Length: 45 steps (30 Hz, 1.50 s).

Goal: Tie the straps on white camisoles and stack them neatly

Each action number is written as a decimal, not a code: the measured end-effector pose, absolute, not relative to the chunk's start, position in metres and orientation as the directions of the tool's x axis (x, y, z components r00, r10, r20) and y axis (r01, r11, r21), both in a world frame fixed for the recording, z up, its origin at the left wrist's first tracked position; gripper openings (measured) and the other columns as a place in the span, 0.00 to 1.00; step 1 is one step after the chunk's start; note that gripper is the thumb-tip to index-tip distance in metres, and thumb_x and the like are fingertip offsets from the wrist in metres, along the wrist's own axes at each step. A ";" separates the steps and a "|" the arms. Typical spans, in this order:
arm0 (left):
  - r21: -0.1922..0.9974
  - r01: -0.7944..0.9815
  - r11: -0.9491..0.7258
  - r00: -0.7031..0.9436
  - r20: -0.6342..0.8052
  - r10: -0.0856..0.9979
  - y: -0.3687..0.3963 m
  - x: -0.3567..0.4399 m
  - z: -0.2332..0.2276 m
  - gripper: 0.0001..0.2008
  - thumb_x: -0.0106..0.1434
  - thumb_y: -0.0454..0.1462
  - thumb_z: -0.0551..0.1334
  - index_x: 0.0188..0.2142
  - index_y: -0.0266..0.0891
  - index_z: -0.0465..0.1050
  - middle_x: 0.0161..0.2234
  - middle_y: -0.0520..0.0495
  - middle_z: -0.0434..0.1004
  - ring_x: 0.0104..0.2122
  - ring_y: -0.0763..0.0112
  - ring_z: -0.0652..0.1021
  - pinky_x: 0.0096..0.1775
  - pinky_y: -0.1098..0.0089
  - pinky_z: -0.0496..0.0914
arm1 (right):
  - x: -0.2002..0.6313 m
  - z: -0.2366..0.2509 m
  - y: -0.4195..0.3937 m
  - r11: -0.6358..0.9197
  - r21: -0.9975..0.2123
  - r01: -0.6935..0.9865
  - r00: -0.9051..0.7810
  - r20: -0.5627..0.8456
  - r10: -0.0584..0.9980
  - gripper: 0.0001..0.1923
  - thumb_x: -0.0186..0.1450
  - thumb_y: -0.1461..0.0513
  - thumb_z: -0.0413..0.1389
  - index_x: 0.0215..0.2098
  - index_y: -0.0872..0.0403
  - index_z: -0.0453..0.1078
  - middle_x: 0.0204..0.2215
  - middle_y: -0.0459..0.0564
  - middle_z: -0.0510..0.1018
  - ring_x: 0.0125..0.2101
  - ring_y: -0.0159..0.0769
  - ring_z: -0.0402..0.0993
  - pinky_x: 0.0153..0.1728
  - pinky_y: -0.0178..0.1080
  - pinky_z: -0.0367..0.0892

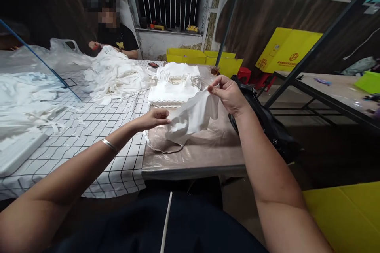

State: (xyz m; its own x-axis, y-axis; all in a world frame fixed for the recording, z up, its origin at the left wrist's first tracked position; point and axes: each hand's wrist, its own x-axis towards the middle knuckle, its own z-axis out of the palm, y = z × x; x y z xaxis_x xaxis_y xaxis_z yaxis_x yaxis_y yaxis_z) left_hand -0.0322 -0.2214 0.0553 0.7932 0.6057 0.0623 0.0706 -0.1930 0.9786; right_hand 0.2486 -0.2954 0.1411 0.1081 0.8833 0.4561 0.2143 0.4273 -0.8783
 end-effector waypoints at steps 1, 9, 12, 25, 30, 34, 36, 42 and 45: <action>0.983 0.010 -0.184 0.771 0.110 0.628 -0.221 -0.035 0.059 0.14 0.53 0.41 0.71 0.30 0.34 0.70 0.28 0.52 0.72 0.29 0.76 0.72 0.32 0.74 0.65 | 0.252 0.147 -0.295 0.444 -0.865 0.233 0.114 0.478 0.871 0.25 0.44 0.46 0.71 0.25 0.50 0.65 0.23 0.42 0.69 0.27 0.32 0.66 0.30 0.36 0.65; 0.944 -0.220 -0.244 0.683 0.328 0.653 -0.214 -0.061 0.111 0.12 0.51 0.37 0.73 0.27 0.35 0.73 0.29 0.50 0.75 0.30 0.76 0.73 0.34 0.73 0.67 | 0.275 0.171 -0.308 0.414 -0.868 0.273 0.087 0.451 0.888 0.23 0.42 0.49 0.73 0.23 0.51 0.67 0.23 0.42 0.70 0.27 0.32 0.67 0.33 0.37 0.65; 0.888 -0.394 -0.236 0.630 0.448 0.634 -0.216 -0.064 0.127 0.14 0.49 0.38 0.74 0.25 0.36 0.70 0.31 0.49 0.76 0.31 0.74 0.74 0.36 0.70 0.68 | 0.275 0.171 -0.315 0.413 -0.886 0.212 0.033 0.429 0.903 0.24 0.43 0.49 0.73 0.22 0.51 0.65 0.27 0.44 0.74 0.32 0.35 0.71 0.38 0.39 0.65; 0.729 0.367 -0.578 0.840 0.008 0.543 -0.217 -0.108 0.186 0.15 0.51 0.48 0.68 0.32 0.41 0.78 0.27 0.49 0.75 0.30 0.68 0.74 0.34 0.68 0.68 | 0.293 0.193 -0.338 0.155 -0.811 0.564 -0.242 0.017 0.970 0.21 0.43 0.49 0.71 0.20 0.54 0.70 0.18 0.43 0.70 0.21 0.29 0.63 0.24 0.35 0.58; 0.505 0.477 -0.720 0.871 -0.158 0.466 -0.223 -0.118 0.192 0.11 0.53 0.48 0.67 0.30 0.45 0.81 0.26 0.51 0.77 0.28 0.70 0.73 0.36 0.70 0.66 | 0.294 0.211 -0.345 0.093 -0.699 0.709 -0.330 -0.213 0.920 0.16 0.45 0.51 0.70 0.25 0.53 0.79 0.22 0.47 0.76 0.24 0.34 0.70 0.26 0.36 0.62; 0.284 0.470 -0.836 0.877 -0.042 0.479 -0.237 -0.120 0.169 0.11 0.56 0.47 0.65 0.22 0.45 0.77 0.24 0.50 0.76 0.32 0.66 0.72 0.47 0.65 0.61 | 0.291 0.202 -0.341 0.151 -0.493 0.857 -0.359 -0.359 0.862 0.12 0.51 0.52 0.66 0.27 0.52 0.81 0.23 0.48 0.79 0.26 0.38 0.73 0.29 0.38 0.63; 0.171 0.502 -0.848 0.851 0.077 0.519 -0.244 -0.120 0.158 0.14 0.58 0.46 0.62 0.21 0.44 0.75 0.24 0.48 0.76 0.35 0.63 0.72 0.50 0.63 0.57 | 0.292 0.189 -0.335 0.181 -0.335 0.925 -0.283 -0.289 0.914 0.08 0.52 0.54 0.66 0.24 0.50 0.80 0.22 0.47 0.79 0.27 0.39 0.73 0.31 0.39 0.62; 0.073 0.727 -0.682 0.634 0.311 0.708 -0.240 -0.127 0.157 0.11 0.61 0.43 0.59 0.39 0.44 0.77 0.26 0.50 0.77 0.30 0.65 0.73 0.49 0.60 0.54 | 0.295 0.167 -0.332 0.281 -0.235 0.930 -0.237 0.197 0.951 0.11 0.52 0.50 0.66 0.21 0.48 0.78 0.31 0.49 0.80 0.35 0.43 0.74 0.37 0.42 0.62; 0.077 0.768 -0.636 0.600 0.259 0.757 -0.225 -0.132 0.165 0.10 0.58 0.44 0.62 0.37 0.44 0.77 0.22 0.53 0.75 0.30 0.64 0.75 0.50 0.59 0.54 | 0.282 0.171 -0.336 0.241 -0.457 0.856 -0.160 0.210 0.965 0.17 0.52 0.45 0.64 0.22 0.50 0.78 0.29 0.49 0.80 0.32 0.41 0.74 0.35 0.41 0.64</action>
